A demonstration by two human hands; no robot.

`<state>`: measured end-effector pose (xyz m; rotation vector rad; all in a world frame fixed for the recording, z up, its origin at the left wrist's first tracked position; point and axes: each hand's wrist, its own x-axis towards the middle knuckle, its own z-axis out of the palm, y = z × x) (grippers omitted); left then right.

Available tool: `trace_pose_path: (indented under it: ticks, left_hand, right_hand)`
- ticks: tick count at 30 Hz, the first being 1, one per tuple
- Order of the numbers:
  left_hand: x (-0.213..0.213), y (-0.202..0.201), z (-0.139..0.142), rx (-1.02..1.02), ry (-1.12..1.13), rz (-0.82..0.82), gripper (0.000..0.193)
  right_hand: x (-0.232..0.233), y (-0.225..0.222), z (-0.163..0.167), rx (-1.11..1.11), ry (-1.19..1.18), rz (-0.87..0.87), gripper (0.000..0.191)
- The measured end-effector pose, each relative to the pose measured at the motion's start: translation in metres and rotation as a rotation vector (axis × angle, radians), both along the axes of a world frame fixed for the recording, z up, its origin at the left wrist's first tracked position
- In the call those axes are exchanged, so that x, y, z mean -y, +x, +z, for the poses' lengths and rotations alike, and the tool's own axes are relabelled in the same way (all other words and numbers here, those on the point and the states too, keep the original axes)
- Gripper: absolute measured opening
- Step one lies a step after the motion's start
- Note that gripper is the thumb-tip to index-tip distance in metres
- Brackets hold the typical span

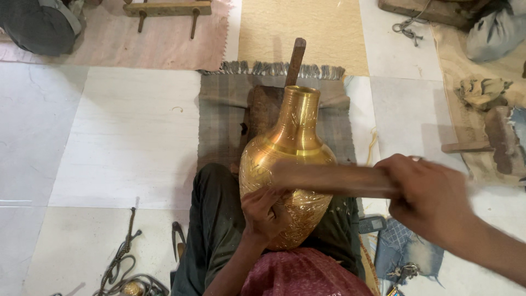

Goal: The person is engraving a brass vase using a chisel and a wooden mallet. They hold the chisel against the vase's surface and strike it repeatedly to create a pattern.

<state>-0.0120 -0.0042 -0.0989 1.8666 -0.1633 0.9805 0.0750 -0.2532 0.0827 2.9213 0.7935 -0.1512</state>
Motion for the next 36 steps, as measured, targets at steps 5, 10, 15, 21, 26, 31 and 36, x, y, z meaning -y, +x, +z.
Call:
trace_pose_path:
  ticks: [5, 10, 15, 21, 26, 31, 36]
  left_hand:
    - [-0.004, 0.008, 0.007, -0.032, -0.439, -0.154, 0.03]
    - [-0.017, 0.007, 0.027, -0.054, -0.59, -0.227, 0.024]
    - [-0.02, 0.014, 0.038, -0.326, -0.45, -0.208, 0.032]
    - [-0.025, 0.015, 0.035, -0.147, -0.266, -0.178, 0.016]
    - [-0.029, 0.017, 0.033, -0.211, -0.317, -0.255, 0.016]
    - [-0.031, 0.019, 0.03, -0.25, -0.241, -0.235, 0.018]
    - [-0.031, 0.02, 0.025, -0.22, -0.231, -0.213, 0.017]
  right_hand:
    - [0.03, 0.006, -0.022, 0.195, 0.416, 0.136, 0.045]
    - [0.044, 0.011, -0.12, -0.291, 0.833, -0.565, 0.032]
    - [0.041, -0.043, -0.19, -0.727, 1.223, -0.904, 0.049]
    - [0.031, -0.067, -0.161, -0.536, 1.167, -0.631, 0.047]
    - [0.013, -0.04, -0.127, -0.355, 0.893, -0.298, 0.028]
    - [-0.004, -0.002, -0.097, -0.338, 0.87, -0.08, 0.028]
    - [-0.031, 0.027, -0.027, -0.403, 0.848, -0.017, 0.019]
